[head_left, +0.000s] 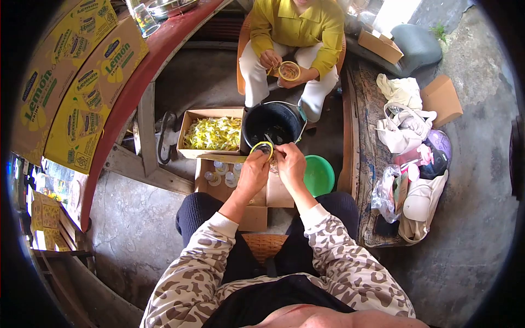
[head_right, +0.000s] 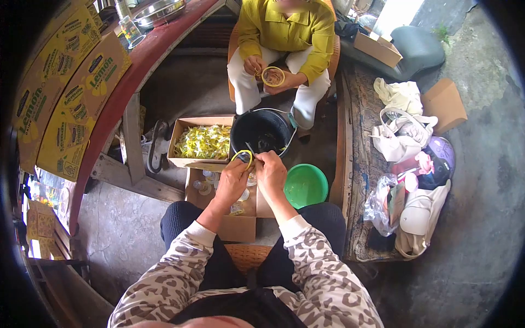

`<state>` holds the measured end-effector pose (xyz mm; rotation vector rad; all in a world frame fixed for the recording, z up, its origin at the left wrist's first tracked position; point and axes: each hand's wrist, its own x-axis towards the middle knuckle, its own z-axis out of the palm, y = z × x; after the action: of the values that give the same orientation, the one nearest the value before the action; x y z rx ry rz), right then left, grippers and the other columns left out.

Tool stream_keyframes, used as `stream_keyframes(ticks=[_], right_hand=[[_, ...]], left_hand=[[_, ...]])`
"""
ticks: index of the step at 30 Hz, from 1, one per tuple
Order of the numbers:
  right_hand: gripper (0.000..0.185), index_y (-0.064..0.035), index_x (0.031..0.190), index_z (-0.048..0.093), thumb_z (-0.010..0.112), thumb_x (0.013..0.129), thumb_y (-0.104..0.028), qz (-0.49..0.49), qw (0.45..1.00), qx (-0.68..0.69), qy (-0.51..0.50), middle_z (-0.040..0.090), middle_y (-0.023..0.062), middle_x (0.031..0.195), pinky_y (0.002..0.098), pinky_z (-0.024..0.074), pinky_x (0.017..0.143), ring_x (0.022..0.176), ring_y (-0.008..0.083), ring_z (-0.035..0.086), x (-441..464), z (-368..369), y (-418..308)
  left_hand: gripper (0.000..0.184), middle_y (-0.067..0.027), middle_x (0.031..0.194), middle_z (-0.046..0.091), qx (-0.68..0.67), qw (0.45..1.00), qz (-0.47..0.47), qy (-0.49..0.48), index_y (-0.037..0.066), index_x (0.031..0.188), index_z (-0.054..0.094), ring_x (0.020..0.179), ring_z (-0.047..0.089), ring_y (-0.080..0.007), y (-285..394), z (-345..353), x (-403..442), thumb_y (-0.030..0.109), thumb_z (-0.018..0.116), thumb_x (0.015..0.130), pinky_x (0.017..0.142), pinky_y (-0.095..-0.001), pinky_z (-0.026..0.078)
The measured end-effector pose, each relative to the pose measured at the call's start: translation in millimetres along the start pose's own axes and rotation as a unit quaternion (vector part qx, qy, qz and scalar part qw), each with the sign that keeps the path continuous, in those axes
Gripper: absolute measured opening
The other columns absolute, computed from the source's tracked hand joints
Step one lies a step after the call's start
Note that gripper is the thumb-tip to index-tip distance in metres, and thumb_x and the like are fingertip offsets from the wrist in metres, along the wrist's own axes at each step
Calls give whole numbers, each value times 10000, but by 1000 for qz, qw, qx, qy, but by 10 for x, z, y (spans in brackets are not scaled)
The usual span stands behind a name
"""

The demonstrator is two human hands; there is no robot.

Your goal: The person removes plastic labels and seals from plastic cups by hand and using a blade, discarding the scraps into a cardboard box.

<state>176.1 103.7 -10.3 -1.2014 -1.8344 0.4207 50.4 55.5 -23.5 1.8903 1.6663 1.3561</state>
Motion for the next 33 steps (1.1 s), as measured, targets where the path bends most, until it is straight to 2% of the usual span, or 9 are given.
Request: stream_keyframes(ticks=[4,6,15,18,20,22,24,29,33], right_hand=[[61,-59,862,682,688,801,-55,28,999,25,-21,590,94,779,427,487,677,772,307,619,-40,-65,2],[96,-68,878,677,696,787,-44,-36,999,-21,1,574,87,770,416,487,663,761,292,614,-58,-119,-20],[112,-83,865,652,679,779,-17,-92,991,-98,-21,558,67,825,419,496,654,813,275,600,-90,-151,-77],[89,-75,858,658,687,789,-27,-74,994,-85,1,574,83,775,423,476,641,761,302,611,-26,-83,2],[85,-82,869,663,681,794,-46,-37,997,-69,-7,573,76,797,425,495,651,787,293,613,-17,-47,67],[51,-74,839,655,683,801,-57,10,999,28,-26,590,80,778,421,497,652,768,296,626,-9,-65,43],[48,-69,828,653,688,798,-55,6,999,33,-36,602,79,773,411,500,657,759,288,635,-46,-72,26],[86,-69,855,657,696,785,-36,-60,998,-29,3,581,80,771,406,495,650,762,278,618,-60,-145,-18],[110,-70,867,653,701,777,-30,-84,995,-45,-16,565,70,777,400,494,646,764,269,607,-82,-223,-130]], left_hand=[[127,-185,857,597,-20,999,-41,15,-32,953,665,805,614,-373,-15,-90,50,-29,614,836,705,-434,486],[128,-186,876,602,-16,999,-42,24,-35,953,663,801,612,-378,-41,-88,60,-30,606,838,710,-437,485],[128,-193,880,595,-14,999,-27,-9,-40,922,652,871,587,-402,-73,-52,33,-35,602,804,762,-461,484],[130,-194,866,587,-13,999,22,-20,-37,909,642,863,581,-402,-41,-8,-19,-51,595,790,757,-466,481],[149,-186,908,599,-26,999,29,-15,-34,948,651,880,594,-387,1,28,-26,-45,597,809,773,-457,490],[120,-195,872,593,-37,999,31,3,-35,934,641,848,587,-394,26,-13,15,-20,614,818,751,-465,480],[99,-201,842,595,-18,1000,-20,-14,-37,905,625,828,586,-398,18,-63,56,29,646,834,729,-468,468],[84,-203,838,595,-3,1000,-9,5,-26,880,594,830,572,-415,-53,-77,58,49,631,867,729,-482,466],[109,-209,847,596,0,999,-40,6,-27,886,602,823,581,-421,-26,-121,73,79,596,912,719,-483,468]])
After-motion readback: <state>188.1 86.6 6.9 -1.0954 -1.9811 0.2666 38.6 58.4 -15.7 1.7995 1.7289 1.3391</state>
